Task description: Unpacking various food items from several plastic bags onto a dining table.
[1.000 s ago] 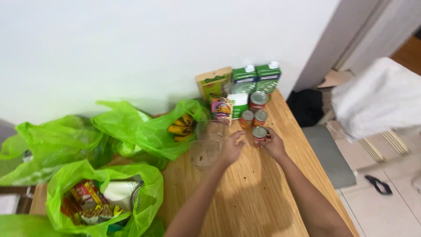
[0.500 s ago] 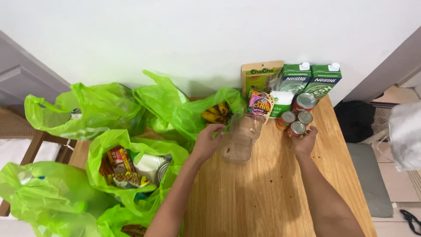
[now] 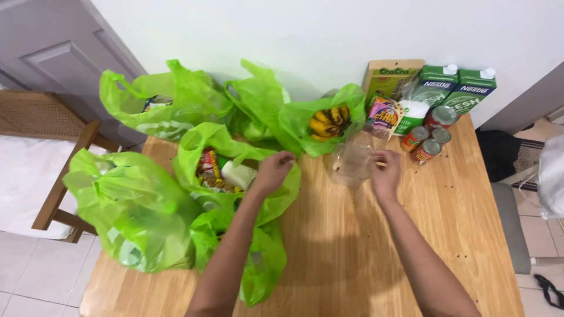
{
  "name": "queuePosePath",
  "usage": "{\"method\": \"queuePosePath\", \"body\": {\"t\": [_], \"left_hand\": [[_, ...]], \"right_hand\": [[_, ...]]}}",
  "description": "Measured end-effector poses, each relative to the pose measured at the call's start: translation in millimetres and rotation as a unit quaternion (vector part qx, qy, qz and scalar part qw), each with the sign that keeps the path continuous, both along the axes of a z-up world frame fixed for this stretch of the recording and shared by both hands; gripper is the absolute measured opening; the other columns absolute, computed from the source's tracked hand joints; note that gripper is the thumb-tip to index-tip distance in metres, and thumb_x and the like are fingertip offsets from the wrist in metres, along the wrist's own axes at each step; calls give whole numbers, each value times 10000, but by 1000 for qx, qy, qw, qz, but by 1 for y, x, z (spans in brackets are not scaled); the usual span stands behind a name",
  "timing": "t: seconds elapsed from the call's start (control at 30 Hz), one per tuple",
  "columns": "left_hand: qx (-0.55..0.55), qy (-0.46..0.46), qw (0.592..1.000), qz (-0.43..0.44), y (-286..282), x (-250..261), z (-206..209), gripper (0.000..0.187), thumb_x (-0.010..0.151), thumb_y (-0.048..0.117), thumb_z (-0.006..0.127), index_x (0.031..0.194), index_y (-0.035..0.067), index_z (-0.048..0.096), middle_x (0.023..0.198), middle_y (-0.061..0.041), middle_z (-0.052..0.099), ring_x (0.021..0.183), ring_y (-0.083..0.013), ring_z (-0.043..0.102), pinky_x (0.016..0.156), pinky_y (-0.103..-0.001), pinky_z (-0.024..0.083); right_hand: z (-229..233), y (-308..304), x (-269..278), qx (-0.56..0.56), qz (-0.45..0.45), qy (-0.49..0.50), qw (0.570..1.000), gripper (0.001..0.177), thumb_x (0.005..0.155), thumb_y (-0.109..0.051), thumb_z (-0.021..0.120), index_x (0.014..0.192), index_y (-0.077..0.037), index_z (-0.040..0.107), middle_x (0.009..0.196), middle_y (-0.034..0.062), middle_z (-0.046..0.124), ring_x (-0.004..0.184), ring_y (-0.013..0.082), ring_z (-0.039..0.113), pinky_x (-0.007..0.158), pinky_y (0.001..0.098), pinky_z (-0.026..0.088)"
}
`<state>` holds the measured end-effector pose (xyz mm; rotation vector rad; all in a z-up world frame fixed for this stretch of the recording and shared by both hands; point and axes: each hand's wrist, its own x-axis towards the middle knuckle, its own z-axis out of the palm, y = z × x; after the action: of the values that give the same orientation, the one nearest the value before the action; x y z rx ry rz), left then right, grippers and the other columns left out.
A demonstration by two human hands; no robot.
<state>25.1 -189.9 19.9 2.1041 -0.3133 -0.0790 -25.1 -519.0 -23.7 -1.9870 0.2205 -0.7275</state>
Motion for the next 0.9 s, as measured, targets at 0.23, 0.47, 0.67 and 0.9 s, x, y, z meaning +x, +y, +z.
{"method": "queuePosePath", "body": {"t": [0.23, 0.47, 0.67, 0.9], "left_hand": [[191, 28, 981, 29, 97, 15, -47, 285, 887, 273, 675, 1061, 68, 770, 1028, -201, 758, 977, -383, 705, 889, -480, 547], [250, 7, 967, -39, 94, 55, -104, 447, 797, 310, 725, 1171, 66, 730, 1188, -228, 706, 1094, -406, 663, 944, -487, 533], [321, 42, 943, -75, 51, 105, -136, 761, 791, 426, 773, 1429, 114, 499, 1430, -252, 544, 1317, -437, 544, 1090, -496, 483], [296, -26, 953, -66, 36, 120, -171, 915, 699, 272, 852, 1487, 129, 411, 1487, -308, 318, 1362, -514, 394, 1128, -478, 396]], "right_hand": [[54, 154, -13, 36, 100, -1, 994, 131, 914, 57, 665, 1000, -39, 687, 993, 69, 627, 866, 154, 633, 769, 273, 538], [55, 244, -16, 134, 202, 92, 966, 113, 936, 23, 638, 975, -69, 691, 928, 20, 673, 835, 111, 648, 761, 251, 570], [23, 273, -5, 164, 245, 70, 953, 104, 953, 44, 608, 978, -38, 667, 908, 18, 688, 881, 109, 649, 821, 277, 547], [31, 277, 5, 107, 181, 125, 970, 166, 900, 20, 579, 1044, -29, 646, 1004, 103, 680, 953, 221, 671, 841, 335, 537]]}}
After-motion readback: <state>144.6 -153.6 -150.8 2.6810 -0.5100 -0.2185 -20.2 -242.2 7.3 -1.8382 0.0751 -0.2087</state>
